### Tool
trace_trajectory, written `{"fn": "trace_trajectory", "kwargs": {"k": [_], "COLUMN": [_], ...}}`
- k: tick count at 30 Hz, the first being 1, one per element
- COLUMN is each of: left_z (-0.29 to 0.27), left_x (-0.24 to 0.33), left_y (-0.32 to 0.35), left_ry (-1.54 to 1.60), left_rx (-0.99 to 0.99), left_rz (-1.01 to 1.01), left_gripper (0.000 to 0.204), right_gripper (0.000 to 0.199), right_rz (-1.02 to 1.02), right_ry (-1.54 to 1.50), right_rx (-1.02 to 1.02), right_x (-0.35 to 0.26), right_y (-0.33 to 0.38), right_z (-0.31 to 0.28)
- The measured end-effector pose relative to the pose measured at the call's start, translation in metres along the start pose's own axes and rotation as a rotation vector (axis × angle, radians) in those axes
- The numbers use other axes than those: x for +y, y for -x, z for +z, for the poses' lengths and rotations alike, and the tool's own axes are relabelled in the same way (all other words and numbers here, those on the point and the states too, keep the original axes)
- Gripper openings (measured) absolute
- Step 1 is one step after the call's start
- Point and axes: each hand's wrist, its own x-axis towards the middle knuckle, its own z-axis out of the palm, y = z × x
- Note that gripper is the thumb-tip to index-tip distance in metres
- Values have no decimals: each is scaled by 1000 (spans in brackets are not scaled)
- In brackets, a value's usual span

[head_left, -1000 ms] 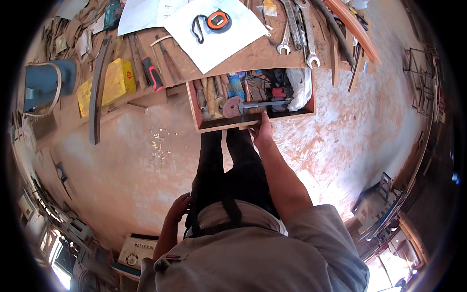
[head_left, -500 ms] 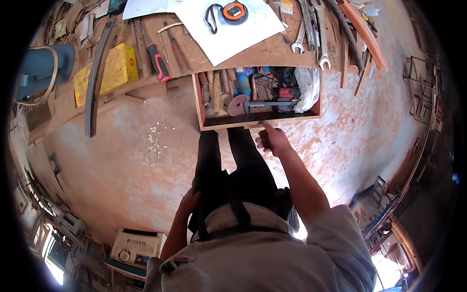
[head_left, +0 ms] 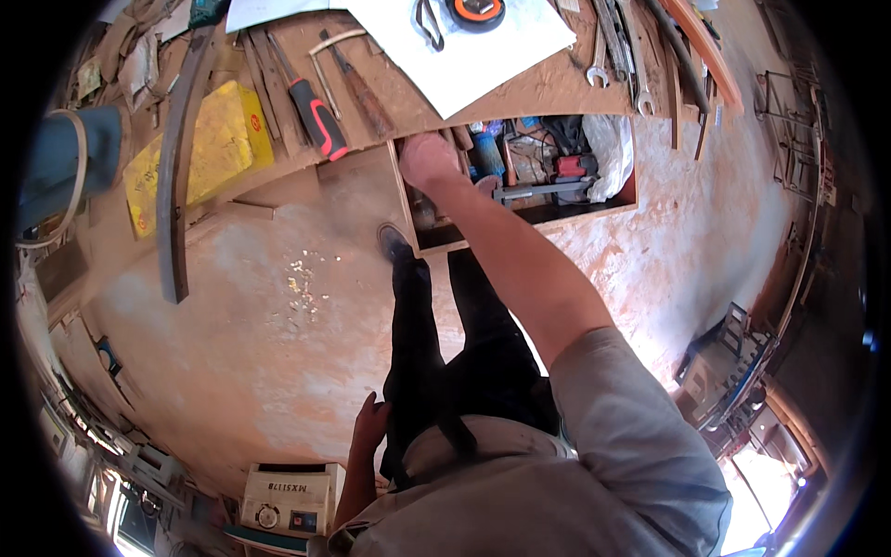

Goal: The person applies glue to a wooden piece, retrieves a metal file from a drawer, and files the edges of the wood. They then move to a drill press, clamp a wooden piece, and operate the machine to drill holes. The person repeats the clamping and drilling process on another piece.

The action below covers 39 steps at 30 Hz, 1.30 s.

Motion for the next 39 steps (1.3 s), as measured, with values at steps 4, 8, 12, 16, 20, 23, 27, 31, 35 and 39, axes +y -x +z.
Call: {"fn": "trace_trajectory", "kwargs": {"k": [4,8,12,16,20,23,27,31,35,39], "left_z": [6,6,9,26,59,74,82,84,86,87], "left_x": [-39,-39,-22,-16,-46,-51,-44,-35,-29,-30], "left_y": [-16,-21,-22,-23,-39,-39,-33,-31,-28,-28], "left_ry": [66,32,2,46,24,-57,-23,-68,-106,-61], "left_rx": [-11,-25,-61,-84,-86,12,67,60,50,48], "left_rz": [-8,74,84,42,173,81,131,192,183,167], "left_gripper": [66,63,60,59,64,68,71,73,73,72], "right_gripper": [35,30,32,30,24,22,25,29,32,31], "right_rz": [-153,-311,-309,-268,-304,-279,-274,-234,-230,-219], "right_ry": [-105,-136,33,-11,3,-133,-99,46,156,52], "right_rx": [245,365,366,313,318,346,225,117,68,98], "right_x": [10,36,52,55,52,57,67,56,50,58], "right_y": [36,88,109,98,90,88,76,90,93,85], "right_z": [-13,0,14,11,6,6,3,7,7,13]}}
